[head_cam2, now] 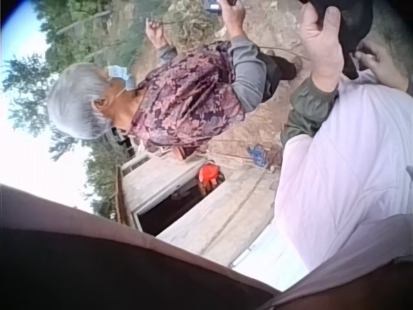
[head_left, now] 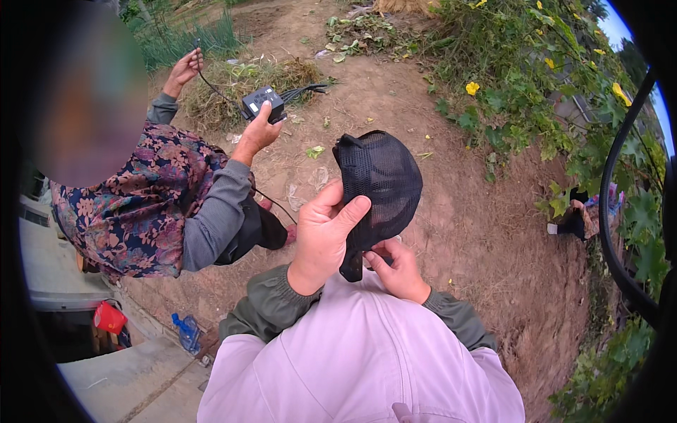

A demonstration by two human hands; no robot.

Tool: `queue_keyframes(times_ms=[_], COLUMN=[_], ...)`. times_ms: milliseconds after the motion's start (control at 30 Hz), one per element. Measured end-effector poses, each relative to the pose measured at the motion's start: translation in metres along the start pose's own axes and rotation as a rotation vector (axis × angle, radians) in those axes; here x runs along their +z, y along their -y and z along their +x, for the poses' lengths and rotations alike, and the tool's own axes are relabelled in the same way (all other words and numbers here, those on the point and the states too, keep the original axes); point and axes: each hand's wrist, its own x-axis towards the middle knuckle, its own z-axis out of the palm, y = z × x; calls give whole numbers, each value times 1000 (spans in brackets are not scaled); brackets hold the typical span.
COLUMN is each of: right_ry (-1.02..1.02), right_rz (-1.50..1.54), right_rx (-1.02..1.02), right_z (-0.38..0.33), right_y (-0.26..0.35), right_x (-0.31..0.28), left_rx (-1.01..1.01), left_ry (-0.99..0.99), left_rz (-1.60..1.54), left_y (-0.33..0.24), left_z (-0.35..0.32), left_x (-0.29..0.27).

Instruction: The person holds a black mesh headstrap and a small black electronic device with wires. They manipulate the headstrap, threading a wire through it and adjusting the strap. Another person assists by holding the device and handing it over. The person then places the headstrap on their head.

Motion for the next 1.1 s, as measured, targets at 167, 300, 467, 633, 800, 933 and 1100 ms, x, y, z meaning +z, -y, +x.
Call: queue_keyframes(times_ms=[167,300,467,633,800,933,1100], right_ry=[-350,-371,-391,-187,64,120,29], right_rz=[-195,-248,-268,-56,184,319,722], right_rx=[-501,-559,-553,-526,-333,-227,-57], right_z=[13,37,45,41,28,15,5], right_y=[43,83,83,86,92,93,96], right_x=[-17,-14,-11,-21,-27,-17,-4], left_rx=[-15,-60,-77,584,1191,1131,1075], left_ry=[-63,-102,-31,51,-52,251,234], left_rz=[-47,-45,133,1050,1432,1416,1214], left_y=[3,18,5,-23,-33,-44,-35], left_z=[-1,-4,-7,-13,-12,-3,-9], left_x=[9,5,11,-3,-5,-19,-21])
